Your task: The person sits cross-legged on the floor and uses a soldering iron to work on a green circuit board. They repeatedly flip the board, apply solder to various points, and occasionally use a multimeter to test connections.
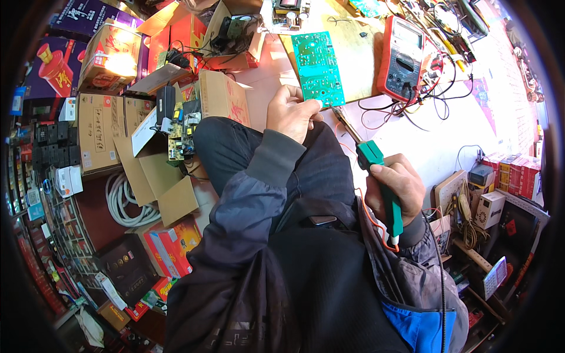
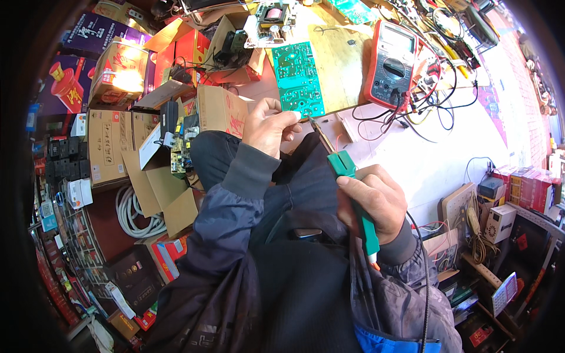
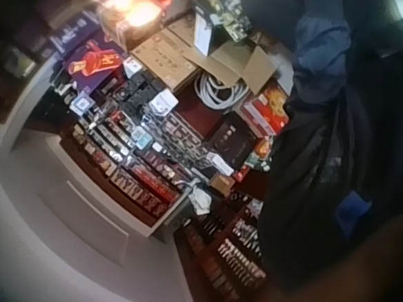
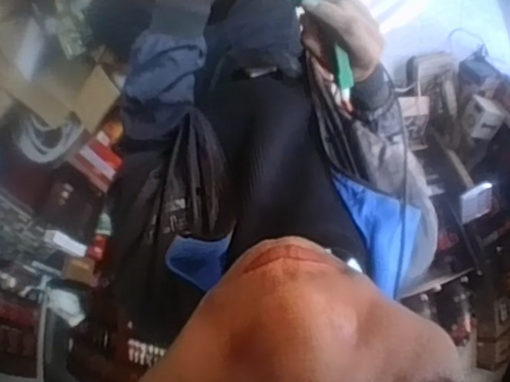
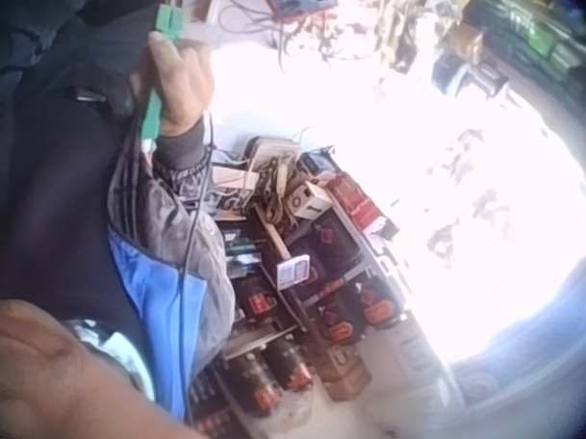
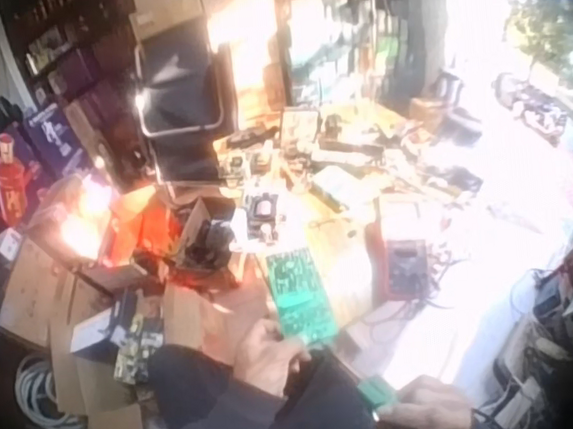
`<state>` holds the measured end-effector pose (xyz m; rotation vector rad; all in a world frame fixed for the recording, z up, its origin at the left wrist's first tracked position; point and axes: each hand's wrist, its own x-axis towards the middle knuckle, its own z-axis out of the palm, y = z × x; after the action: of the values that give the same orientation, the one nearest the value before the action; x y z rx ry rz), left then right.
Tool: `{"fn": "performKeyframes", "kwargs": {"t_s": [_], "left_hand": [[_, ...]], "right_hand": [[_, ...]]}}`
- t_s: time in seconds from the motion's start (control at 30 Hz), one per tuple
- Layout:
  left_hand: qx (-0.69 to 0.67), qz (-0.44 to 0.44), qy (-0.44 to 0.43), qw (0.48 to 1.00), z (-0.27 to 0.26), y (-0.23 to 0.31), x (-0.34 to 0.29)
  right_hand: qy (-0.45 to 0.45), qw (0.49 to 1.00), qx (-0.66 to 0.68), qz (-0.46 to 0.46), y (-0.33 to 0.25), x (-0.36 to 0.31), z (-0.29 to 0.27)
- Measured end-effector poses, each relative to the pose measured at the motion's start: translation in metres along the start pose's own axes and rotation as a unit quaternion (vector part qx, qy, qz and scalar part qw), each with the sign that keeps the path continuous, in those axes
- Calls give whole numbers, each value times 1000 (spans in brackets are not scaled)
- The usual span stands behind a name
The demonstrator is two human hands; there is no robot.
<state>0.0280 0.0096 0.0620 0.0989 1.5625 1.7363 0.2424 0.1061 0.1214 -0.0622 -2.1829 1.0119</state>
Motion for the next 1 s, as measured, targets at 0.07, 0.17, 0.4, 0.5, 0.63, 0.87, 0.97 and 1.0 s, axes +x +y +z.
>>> {"fn": "performKeyframes", "kwargs": {"t_s": [0.07, 0.17, 0.4, 0.5, 0.63, 0.87, 0.97, 1.0], "left_hand": [[5, 2, -1, 1000, -1, -1, 0], [9, 9, 0, 1000, -1, -4, 1], [-15, 26, 6, 1000, 1, -8, 2], [-15, 25, 5, 1000, 1, -8, 3], [-15, 21, 4, 1000, 0, -8, 4], [-21, 20, 4, 1000, 1, -8, 3], [-23, 23, 4, 999, 1, -8, 3], [-23, 23, 4, 999, 1, -9, 3]], "right_hand": [[-1, 1000, 1, 0, 1, 1, 1], [-6, 1000, -2, 0, 1, 1, 2], [-5, 1000, -5, 0, 2, 2, 4], [-7, 1000, -3, 2, 2, 1, 4], [-6, 1000, -13, 3, 3, 2, 5], [-22, 1000, -11, -10, 5, 4, 4], [-24, 1000, -9, -10, 5, 4, 5], [-26, 1000, -9, -10, 5, 4, 4]]}}
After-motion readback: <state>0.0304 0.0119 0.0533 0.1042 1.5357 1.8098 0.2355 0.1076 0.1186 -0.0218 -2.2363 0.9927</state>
